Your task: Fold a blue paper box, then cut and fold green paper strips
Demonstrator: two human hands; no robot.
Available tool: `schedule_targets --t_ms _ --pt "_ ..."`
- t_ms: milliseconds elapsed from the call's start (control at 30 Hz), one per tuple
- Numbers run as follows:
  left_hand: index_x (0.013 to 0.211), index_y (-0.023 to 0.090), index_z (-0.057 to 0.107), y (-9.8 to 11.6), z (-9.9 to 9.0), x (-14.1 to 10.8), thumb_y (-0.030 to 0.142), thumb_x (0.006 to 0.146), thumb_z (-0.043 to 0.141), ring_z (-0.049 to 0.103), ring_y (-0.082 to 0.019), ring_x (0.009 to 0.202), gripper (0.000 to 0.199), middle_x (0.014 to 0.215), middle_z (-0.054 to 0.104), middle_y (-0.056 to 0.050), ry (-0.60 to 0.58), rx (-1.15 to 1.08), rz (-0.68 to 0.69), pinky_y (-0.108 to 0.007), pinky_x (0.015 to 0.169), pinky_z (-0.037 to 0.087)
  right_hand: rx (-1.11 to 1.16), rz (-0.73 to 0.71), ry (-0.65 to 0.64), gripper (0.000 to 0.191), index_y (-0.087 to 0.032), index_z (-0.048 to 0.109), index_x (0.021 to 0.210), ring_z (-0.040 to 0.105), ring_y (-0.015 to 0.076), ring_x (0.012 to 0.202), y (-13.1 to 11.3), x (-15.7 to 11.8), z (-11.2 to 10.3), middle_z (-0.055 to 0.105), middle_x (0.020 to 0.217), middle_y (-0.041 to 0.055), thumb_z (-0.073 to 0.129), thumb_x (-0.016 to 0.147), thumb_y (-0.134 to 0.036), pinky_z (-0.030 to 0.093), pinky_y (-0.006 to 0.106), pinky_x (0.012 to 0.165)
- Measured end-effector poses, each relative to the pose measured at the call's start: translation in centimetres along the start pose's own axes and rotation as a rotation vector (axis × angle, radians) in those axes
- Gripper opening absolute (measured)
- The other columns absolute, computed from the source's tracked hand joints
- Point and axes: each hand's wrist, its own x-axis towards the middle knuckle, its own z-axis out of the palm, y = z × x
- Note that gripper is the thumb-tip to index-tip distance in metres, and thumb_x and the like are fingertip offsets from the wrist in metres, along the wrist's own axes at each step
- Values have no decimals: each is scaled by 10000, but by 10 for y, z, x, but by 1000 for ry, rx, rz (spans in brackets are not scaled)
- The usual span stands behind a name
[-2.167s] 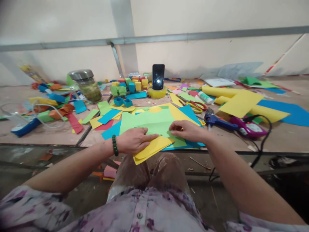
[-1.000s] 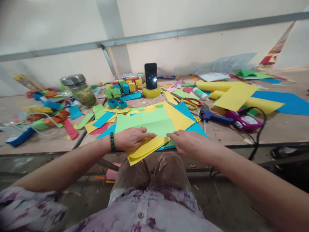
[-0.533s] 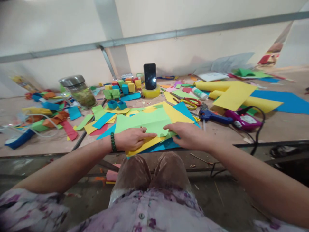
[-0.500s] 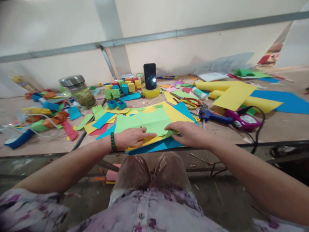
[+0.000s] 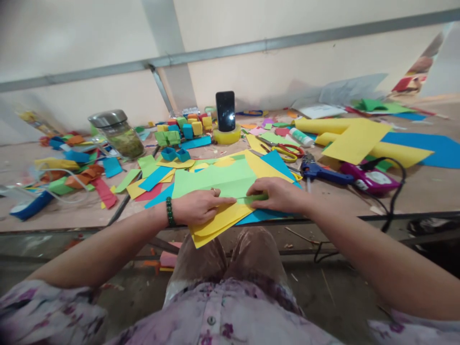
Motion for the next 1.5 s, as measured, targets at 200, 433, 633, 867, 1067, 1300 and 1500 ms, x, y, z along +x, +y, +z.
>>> schedule_targets --t_ms 200,433,633,867,1067,1300,1500 --pt "1446 303 370 0 -3 1 182 885 343 571 -181 802 575 972 549 -63 -17 -10 6 -290 778 435 -36 84 105 297 -219 660 785 574 159 665 3 6 3 669 708 8 549 834 -490 416 261 631" --pt "1452 306 356 -1 -3 1 192 895 335 568 -177 795 569 970 545 -62 -23 -9 10 -286 768 433 27 140 131 313 -214 642 759 558 159 652 13 17 7 649 674 -7 586 796 -519 399 261 614" --pt "1441 273 353 -1 -3 2 172 883 342 580 -181 804 567 1000 558 -64 -31 -21 34 -294 785 439 29 81 117 311 -211 646 782 580 171 709 20 20 10 659 729 11 583 805 -515 413 266 649" --pt "1361 195 361 0 -1 0 172 867 378 590 -215 902 494 1079 588 -90 24 -55 47 -322 821 449 29 51 124 292 -209 642 775 599 181 741 18 20 11 674 771 30 581 804 -493 430 274 673" --pt "1502 275 216 2 0 2 185 883 329 579 -189 787 636 1061 549 -78 -33 28 42 -315 783 446 58 39 135 260 -209 633 758 603 174 728 20 20 13 674 761 25 594 792 -464 431 270 672" --pt "1489 259 276 -2 -5 6 182 880 321 573 -198 815 616 1016 557 -79 -55 -2 49 -313 809 431 104 33 109 260 -198 634 750 593 171 725 18 20 10 660 748 24 606 785 -454 429 267 676" --pt "1491 283 270 -3 -5 6 181 871 337 572 -192 823 631 1008 554 -67 -71 -10 49 -304 826 423 130 22 102 305 -207 634 728 585 168 706 17 20 9 656 733 21 602 780 -506 432 266 664"
